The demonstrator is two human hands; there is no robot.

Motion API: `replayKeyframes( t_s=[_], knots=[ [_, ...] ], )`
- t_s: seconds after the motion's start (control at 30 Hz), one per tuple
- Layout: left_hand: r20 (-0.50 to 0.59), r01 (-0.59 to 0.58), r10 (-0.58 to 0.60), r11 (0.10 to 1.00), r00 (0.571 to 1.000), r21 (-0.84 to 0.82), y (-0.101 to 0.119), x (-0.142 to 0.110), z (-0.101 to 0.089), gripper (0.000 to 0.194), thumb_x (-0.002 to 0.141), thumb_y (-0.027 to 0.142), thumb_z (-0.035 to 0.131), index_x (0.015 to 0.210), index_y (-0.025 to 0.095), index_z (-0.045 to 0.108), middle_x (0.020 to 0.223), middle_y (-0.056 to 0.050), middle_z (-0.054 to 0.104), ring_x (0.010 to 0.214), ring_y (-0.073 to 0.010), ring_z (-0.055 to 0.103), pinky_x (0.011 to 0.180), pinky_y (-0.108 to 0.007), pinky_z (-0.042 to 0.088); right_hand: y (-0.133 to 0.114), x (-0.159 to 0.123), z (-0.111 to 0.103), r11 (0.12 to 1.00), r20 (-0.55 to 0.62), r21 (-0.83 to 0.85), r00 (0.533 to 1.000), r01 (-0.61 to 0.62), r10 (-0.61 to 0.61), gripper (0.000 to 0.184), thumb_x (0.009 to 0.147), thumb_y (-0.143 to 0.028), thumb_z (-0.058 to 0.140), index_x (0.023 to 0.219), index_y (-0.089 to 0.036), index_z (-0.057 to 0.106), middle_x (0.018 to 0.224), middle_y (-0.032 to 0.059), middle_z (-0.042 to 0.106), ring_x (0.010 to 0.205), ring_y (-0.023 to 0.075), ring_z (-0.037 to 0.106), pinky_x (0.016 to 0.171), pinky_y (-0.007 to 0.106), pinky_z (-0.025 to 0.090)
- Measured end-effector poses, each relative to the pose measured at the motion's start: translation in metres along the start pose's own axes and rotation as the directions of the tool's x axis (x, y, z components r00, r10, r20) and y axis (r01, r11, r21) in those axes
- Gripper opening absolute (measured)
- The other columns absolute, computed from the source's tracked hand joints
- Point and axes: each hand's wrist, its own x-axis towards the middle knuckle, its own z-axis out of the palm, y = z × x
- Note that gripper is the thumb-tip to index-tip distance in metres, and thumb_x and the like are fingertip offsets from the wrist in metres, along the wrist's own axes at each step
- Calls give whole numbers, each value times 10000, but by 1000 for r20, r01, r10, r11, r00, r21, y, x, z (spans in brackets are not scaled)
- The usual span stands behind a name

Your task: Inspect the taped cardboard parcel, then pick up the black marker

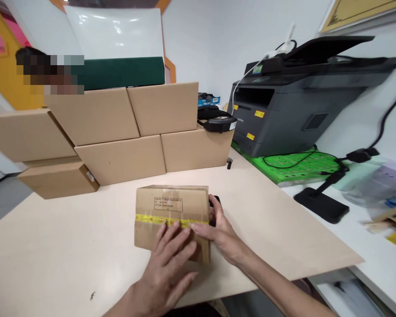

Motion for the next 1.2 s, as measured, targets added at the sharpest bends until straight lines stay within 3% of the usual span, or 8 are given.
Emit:
replayKeyframes(
  t_s=[0.1,0.17,0.27,0.37,0.43,0.73,0.9,1.2],
  knots=[
    [-192,203,-208,978,959,-42,-20,-9,-16,849,901,196,678,1621,195,228,1696,-112,250,1568,-286,200,1293,-498,101,10,-6,-11,965,53,-178,981,193,-186,1191,667,-455,888,1592,-294,155,1567,164,448,1399,390,490,1130,579,422],
    [-307,411,-440,898,844,-157,-37,-15,-33,1027,856,325,763,1645,251,109,1730,-93,116,1588,-298,104,1293,-492,91,15,-9,-18,896,139,-293,941,335,-307,1219,699,-428,870,1612,-324,68,1635,154,347,1458,396,418,1142,592,417],
    [-229,480,-642,724,732,-496,-60,-24,-59,1100,817,499,779,1635,385,52,1743,-64,20,1581,-398,49,1253,-641,106,22,-10,-25,733,266,-408,839,544,-475,1232,715,-369,853,1620,-368,17,1671,110,279,1491,414,365,1137,594,442],
    [169,523,-599,486,783,-701,-73,-31,-79,1194,727,584,826,1633,396,72,1725,-110,145,1541,-474,184,1193,-680,281,26,-6,-29,575,396,-426,716,698,-575,1313,674,-335,872,1626,-364,-33,1680,81,247,1498,420,352,1138,551,470],
    [291,543,-516,445,805,-713,-77,-34,-86,1239,694,538,866,1634,386,74,1717,-119,174,1535,-470,212,1201,-657,293,27,-1,-33,530,482,-392,659,751,-577,1338,674,-375,881,1627,-352,-58,1683,80,237,1488,411,375,1122,514,497],
    [84,427,-463,715,883,-553,-75,-32,-101,1187,655,531,888,1611,379,202,1674,-107,259,1531,-452,241,1216,-612,317,11,20,-40,427,637,-401,582,810,-506,1255,767,-408,816,1634,-306,-86,1714,92,87,1570,377,173,1241,556,201],
    [93,451,-474,734,875,-508,-75,-30,-103,1182,655,470,894,1605,395,195,1681,-91,223,1539,-450,207,1242,-635,230,6,19,-34,432,625,-366,562,824,-541,1327,749,-361,859,1624,-286,-137,1695,135,100,1561,328,228,1222,476,285],
    [170,538,-539,658,825,-526,-76,-24,-104,1191,655,488,894,1603,426,176,1660,-97,241,1513,-452,261,1226,-679,199,15,27,-30,487,543,-430,649,760,-533,1352,686,-292,879,1629,-305,-90,1592,166,294,1473,370,380,1163,544,387]
  ],
)
